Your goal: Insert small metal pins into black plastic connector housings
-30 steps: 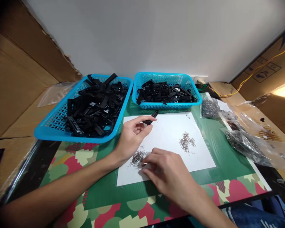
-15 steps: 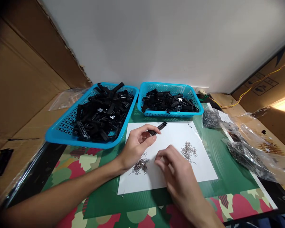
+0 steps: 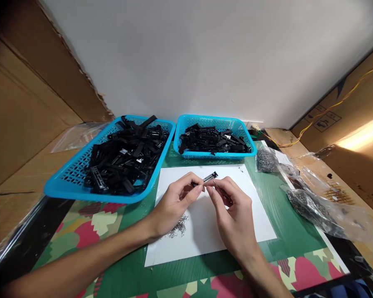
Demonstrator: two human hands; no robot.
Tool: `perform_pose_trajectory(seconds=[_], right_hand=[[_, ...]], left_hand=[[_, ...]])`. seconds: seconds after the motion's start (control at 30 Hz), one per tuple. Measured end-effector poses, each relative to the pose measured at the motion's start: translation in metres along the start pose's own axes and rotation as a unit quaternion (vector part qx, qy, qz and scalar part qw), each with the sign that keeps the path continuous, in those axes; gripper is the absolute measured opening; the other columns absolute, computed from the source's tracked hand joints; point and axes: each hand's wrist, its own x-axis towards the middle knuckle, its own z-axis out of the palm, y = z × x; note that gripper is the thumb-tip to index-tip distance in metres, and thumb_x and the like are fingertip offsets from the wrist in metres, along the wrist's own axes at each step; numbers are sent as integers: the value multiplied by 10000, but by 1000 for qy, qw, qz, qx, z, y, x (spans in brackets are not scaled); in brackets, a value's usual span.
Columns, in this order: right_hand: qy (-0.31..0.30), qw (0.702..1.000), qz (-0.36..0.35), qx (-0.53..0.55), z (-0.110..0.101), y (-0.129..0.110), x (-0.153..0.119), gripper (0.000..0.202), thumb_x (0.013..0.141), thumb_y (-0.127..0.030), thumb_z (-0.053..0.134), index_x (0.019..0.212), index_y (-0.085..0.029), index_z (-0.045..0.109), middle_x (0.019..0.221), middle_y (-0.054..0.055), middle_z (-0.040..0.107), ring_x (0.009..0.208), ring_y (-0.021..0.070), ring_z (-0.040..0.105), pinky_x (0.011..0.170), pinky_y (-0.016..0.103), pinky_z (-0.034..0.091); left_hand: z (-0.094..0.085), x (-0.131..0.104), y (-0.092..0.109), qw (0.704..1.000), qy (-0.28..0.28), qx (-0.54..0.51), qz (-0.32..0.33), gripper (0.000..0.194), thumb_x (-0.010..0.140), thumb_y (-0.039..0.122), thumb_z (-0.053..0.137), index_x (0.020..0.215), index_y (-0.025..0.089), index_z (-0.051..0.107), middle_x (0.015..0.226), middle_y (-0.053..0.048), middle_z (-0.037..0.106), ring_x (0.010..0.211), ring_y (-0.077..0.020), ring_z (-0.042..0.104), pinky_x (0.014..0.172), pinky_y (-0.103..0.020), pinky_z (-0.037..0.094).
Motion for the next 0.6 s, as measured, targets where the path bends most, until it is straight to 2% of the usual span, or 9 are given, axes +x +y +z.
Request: perform_pose_trajectory(seconds=[0.17, 0.43, 0.6], right_hand=[[-24, 998, 28, 52, -6, -1, -1, 201, 1013, -381, 683, 1110, -272, 820, 820, 11, 635, 719, 151, 534, 606, 293, 396], [-61, 993, 35, 94, -8, -1, -2, 243, 995, -387, 709, 1189, -290, 817, 841, 21, 605, 773, 168, 527, 649, 306, 385], [-91, 976, 76, 184, -9, 2, 0, 246, 985, -406, 719, 1172, -288, 824, 850, 18, 578, 754, 155, 467, 646, 298, 358]], left_hand=[[1, 0, 1, 1000, 14, -19, 0, 250, 1085, 408, 532, 966, 196, 592, 860, 23, 496, 759, -133, 428, 698, -271, 352], [1, 1, -2, 998, 27, -47, 16, 264, 1080, 385, 540, 909, 185, 558, 841, 30, 470, 751, -118, 419, 682, -257, 343], [-1, 2, -3, 998, 19, -66, 14, 259, 1040, 384, 602, 887, 180, 559, 779, 44, 432, 682, -104, 378, 613, -254, 304]])
